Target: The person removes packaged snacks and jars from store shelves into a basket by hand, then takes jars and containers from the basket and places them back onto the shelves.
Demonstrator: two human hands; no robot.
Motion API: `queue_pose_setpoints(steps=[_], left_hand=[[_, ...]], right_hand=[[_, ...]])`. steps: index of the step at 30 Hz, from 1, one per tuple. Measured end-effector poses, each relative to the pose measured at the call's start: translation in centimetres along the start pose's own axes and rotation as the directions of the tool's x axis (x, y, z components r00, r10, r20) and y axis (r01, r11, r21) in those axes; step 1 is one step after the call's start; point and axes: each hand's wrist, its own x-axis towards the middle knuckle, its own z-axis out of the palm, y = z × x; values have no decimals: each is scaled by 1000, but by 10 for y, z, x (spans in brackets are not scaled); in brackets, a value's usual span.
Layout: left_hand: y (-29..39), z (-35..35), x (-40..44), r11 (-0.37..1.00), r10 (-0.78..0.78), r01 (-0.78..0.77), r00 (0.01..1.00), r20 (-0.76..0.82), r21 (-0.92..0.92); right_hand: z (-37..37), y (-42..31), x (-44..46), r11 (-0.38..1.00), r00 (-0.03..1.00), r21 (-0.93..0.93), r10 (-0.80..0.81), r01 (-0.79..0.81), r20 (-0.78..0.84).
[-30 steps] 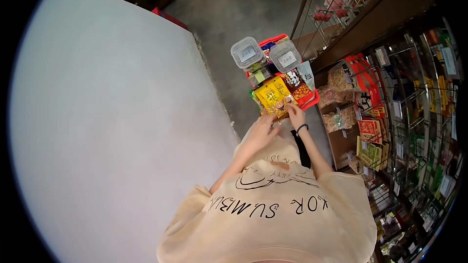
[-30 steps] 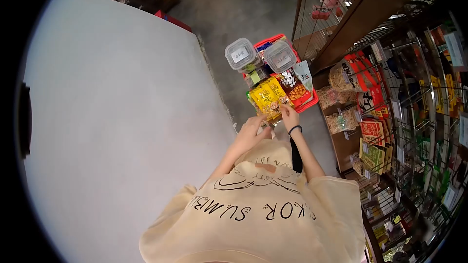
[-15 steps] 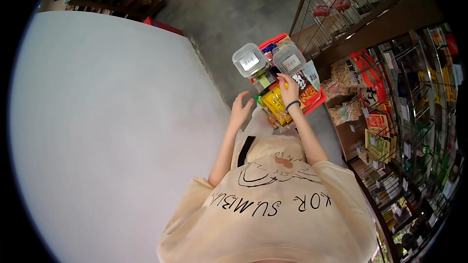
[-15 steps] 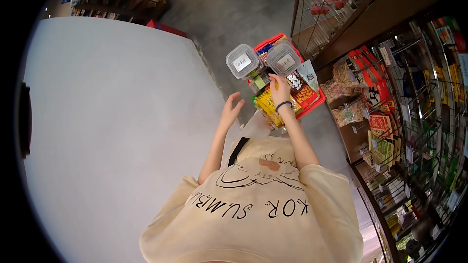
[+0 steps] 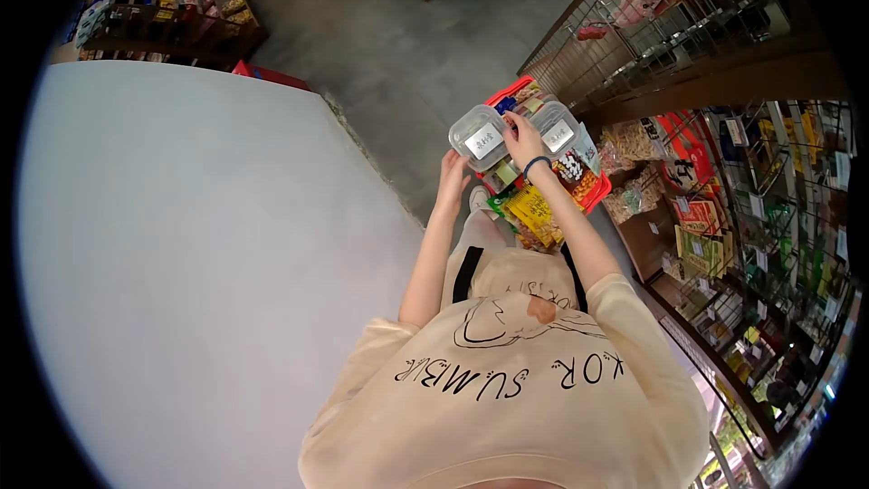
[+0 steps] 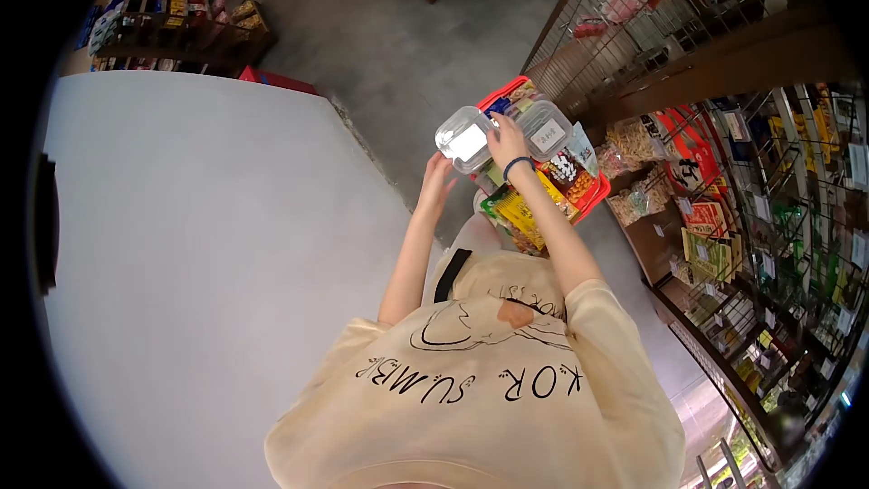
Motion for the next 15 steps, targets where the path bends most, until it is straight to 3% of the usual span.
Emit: queue_pose_setpoints(steps=[6, 8, 10, 15], left_hand=[[2, 1, 17, 981, -87, 102, 992, 91, -165], [3, 2, 16, 979, -97, 111, 992, 86, -170], [5, 1, 18, 978, -111, 130, 986, 122, -162], [11, 5, 20, 982, -122, 142, 980, 158, -126]], right_hand=[[19, 10, 14, 978, 983, -101, 182, -182, -8], [20, 3, 12, 975, 984, -139, 169, -175, -51], [20, -3, 14, 934, 954, -216, 299, -285, 33], [27, -7, 10, 926, 954, -231, 295, -299, -56]])
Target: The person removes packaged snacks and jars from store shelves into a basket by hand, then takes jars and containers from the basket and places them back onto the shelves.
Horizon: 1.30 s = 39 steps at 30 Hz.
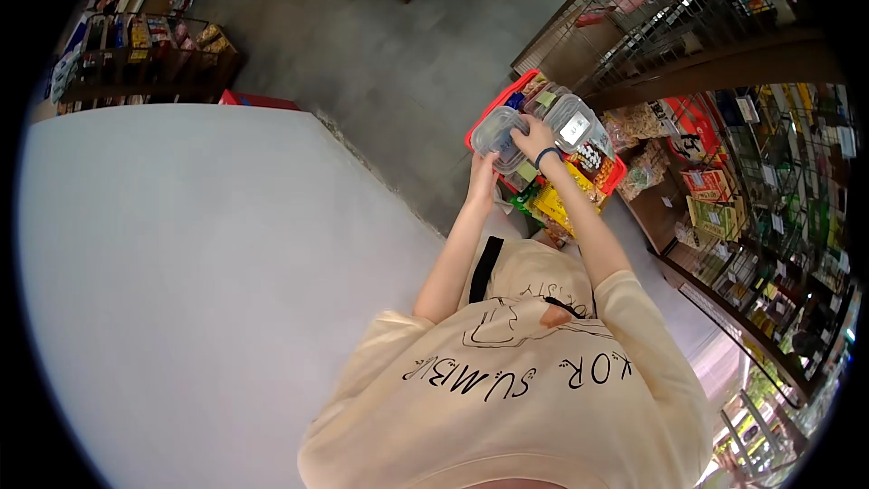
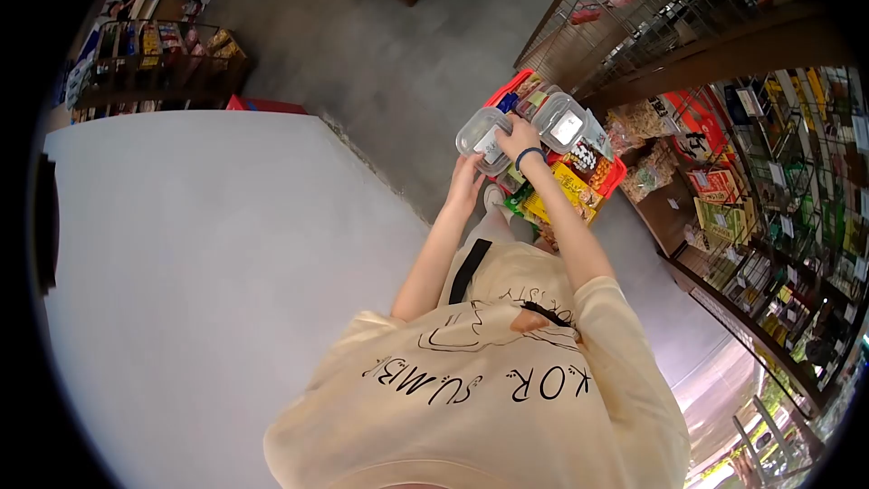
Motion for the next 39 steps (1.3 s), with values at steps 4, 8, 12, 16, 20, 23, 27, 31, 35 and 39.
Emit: queue_pose_setpoints(steps=[4, 8, 12, 16, 20, 23, 27, 31, 35, 39], left_hand=[[2, 10, -6, 986, 126, -124, 992, -7, 114], [-1, 23, -26, 937, 319, -312, 947, -23, 158], [-28, 22, -39, 763, 498, -531, 846, 190, 369], [-66, 27, -74, 559, 488, -520, 836, 251, 646], [-102, 45, -105, 389, 464, -551, 810, 360, 738], [-127, 58, -123, 178, 428, -637, 737, 523, 750], [-154, 87, -150, 78, 308, -720, 676, 670, 690], [-192, 116, -174, -14, 220, -817, 560, 799, 577], [-238, 145, -200, -25, 93, -882, 466, 880, 470], [-283, 170, -224, -9, -77, -932, 363, 929, 363]], right_hand=[[3, 1, -18, 989, 994, 142, -22, 37, -104], [-5, 3, -56, 922, 985, 386, 47, 22, -168], [-11, 17, -103, 824, 959, 564, 115, 53, -258], [-26, 37, -152, 768, 927, 635, 170, 88, -334], [-30, 83, -191, 724, 875, 681, 258, 106, -410], [-55, 100, -228, 675, 847, 731, 327, 101, -419], [-78, 130, -272, 661, 777, 732, 369, 167, -510], [-105, 156, -317, 595, 661, 760, 463, 262, -591], [-118, 190, -363, 617, 486, 727, 556, 302, -674], [-123, 231, -407, 650, 310, 686, 612, 326, -728]])
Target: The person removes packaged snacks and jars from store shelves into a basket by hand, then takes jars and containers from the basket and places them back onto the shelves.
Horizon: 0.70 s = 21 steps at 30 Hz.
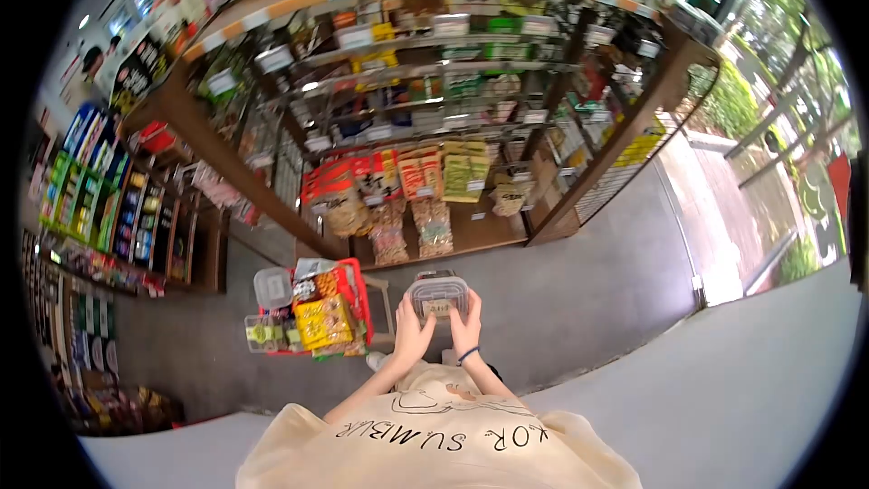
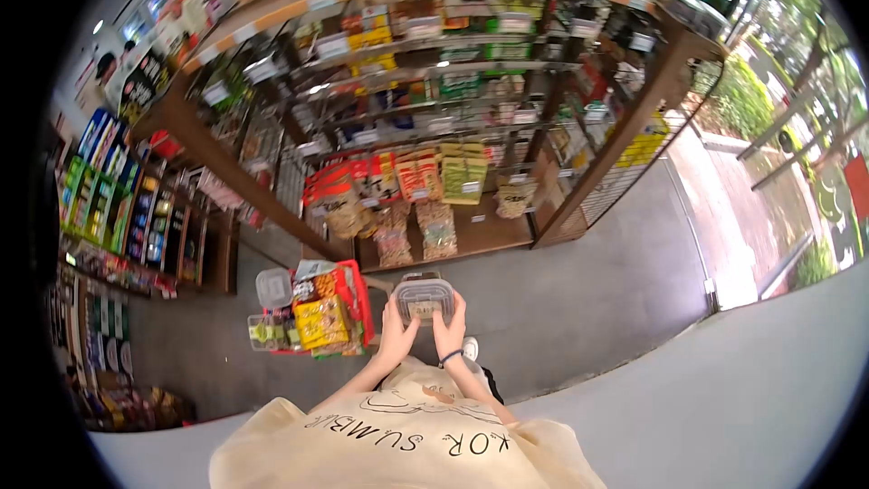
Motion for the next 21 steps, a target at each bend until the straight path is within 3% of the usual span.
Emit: queue_pose_setpoints(steps=[6, 13, 17, 19, 21], left_hand=[[69, 63, 15, 988, 153, -153, 987, 40, -16], [152, 87, 28, 926, 374, -360, 912, 166, -109], [187, 78, 47, 868, 494, -479, 858, 143, -131], [203, 71, 65, 848, 528, -514, 840, 128, -129], [225, 63, 81, 829, 559, -550, 824, 93, -102]], right_hand=[[-82, -40, 23, 999, 984, 49, 14, -6, -176], [-146, -93, 38, 976, 932, 156, -91, 154, -352], [-156, -137, 54, 957, 922, 186, -145, 223, -358], [-163, -158, 68, 953, 916, 1, -292, 304, -273], [-169, -185, 81, 945, 918, -29, -324, 326, -228]])
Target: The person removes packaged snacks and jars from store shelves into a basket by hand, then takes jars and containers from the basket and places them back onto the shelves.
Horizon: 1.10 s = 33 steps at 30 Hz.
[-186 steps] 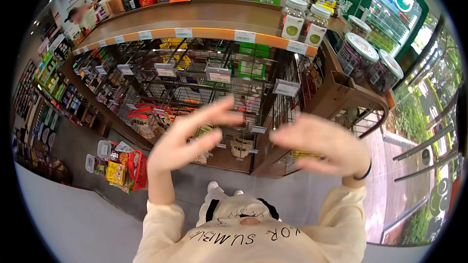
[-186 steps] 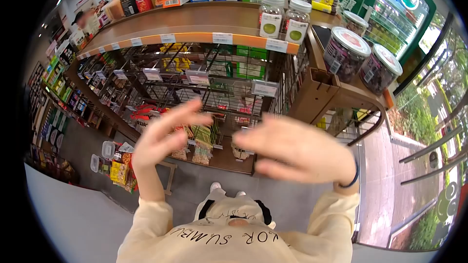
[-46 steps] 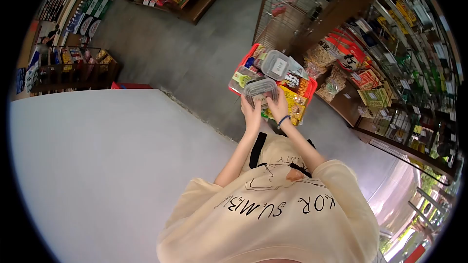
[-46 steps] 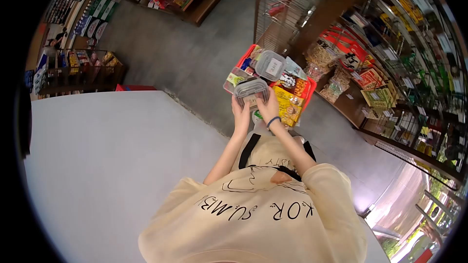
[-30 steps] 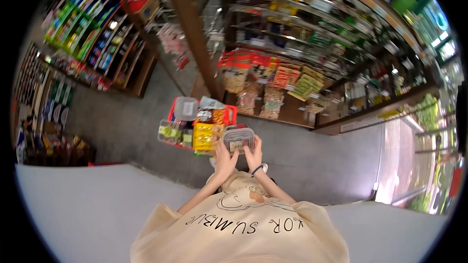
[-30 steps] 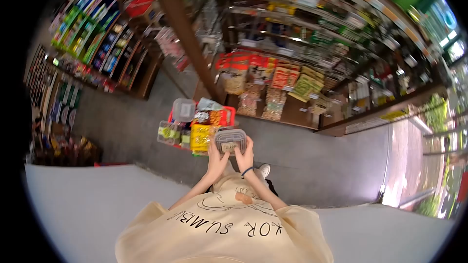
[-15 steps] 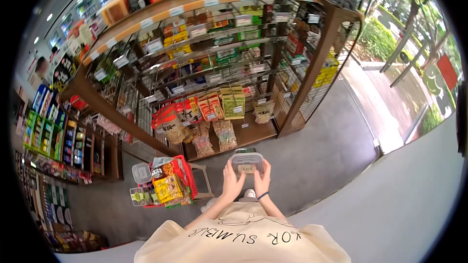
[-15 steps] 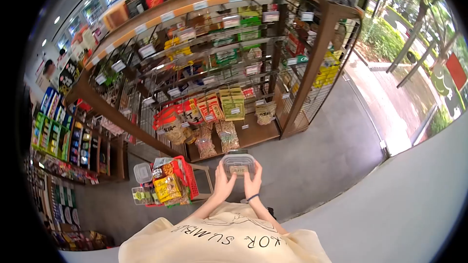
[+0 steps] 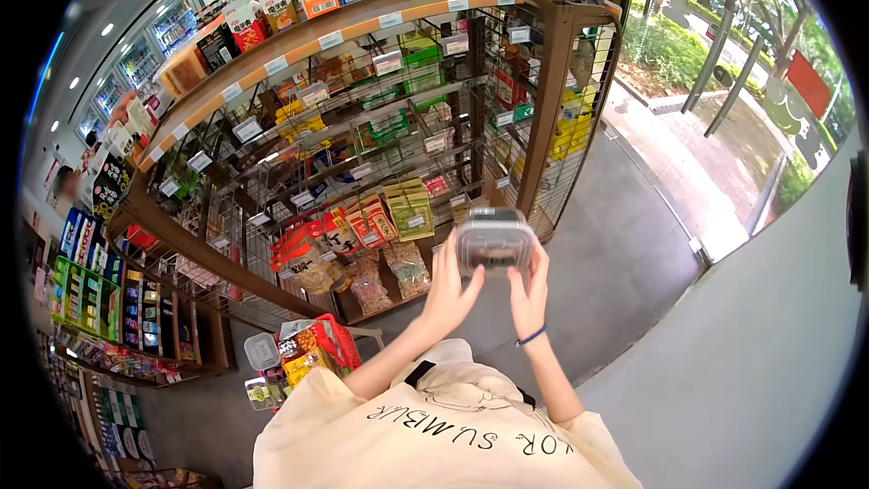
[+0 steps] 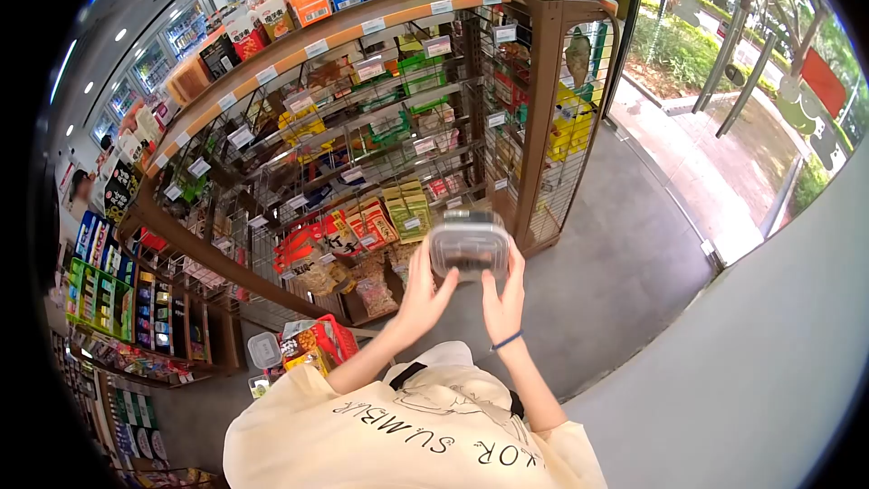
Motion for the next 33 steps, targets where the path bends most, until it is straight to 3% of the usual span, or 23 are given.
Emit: queue_pose_setpoints(steps=[9, 13, 19, 21, 23, 25, 26, 27, 29, 33], left_hand=[[23, -46, 119, 977, 199, -210, 966, -166, -50], [31, -73, 172, 945, 291, -317, 928, -235, -83], [27, -118, 270, 902, 334, -388, 905, -263, -189], [22, -130, 302, 850, 414, -479, 865, -283, -221], [23, -142, 326, 877, 415, -464, 863, -289, -127], [30, -152, 345, 843, 510, -535, 766, -391, 52], [39, -159, 353, 842, 489, -535, 810, -322, -66], [34, -160, 365, 841, 490, -536, 809, -324, -67], [20, -163, 399, 743, 479, -526, 850, -219, -414], [-2, -170, 435, 803, 446, -467, 883, -147, -371]], right_hand=[[30, -59, 113, 969, 960, 21, -248, 248, 126], [55, -78, 173, 873, 869, -45, -478, 486, 126], [94, -114, 271, 796, 776, 70, -603, 602, 182], [108, -124, 301, 791, 761, 142, -611, 595, 216], [119, -129, 332, 782, 744, 116, -620, 613, 249], [130, -128, 365, 753, 727, 42, -647, 657, 229], [134, -129, 379, 709, 696, -37, -680, 704, 230], [138, -128, 395, 707, 695, -37, -681, 706, 231], [147, -126, 425, 765, 748, -27, -619, 643, 240], [157, -115, 466, 836, 792, -3, -518, 548, 323]])
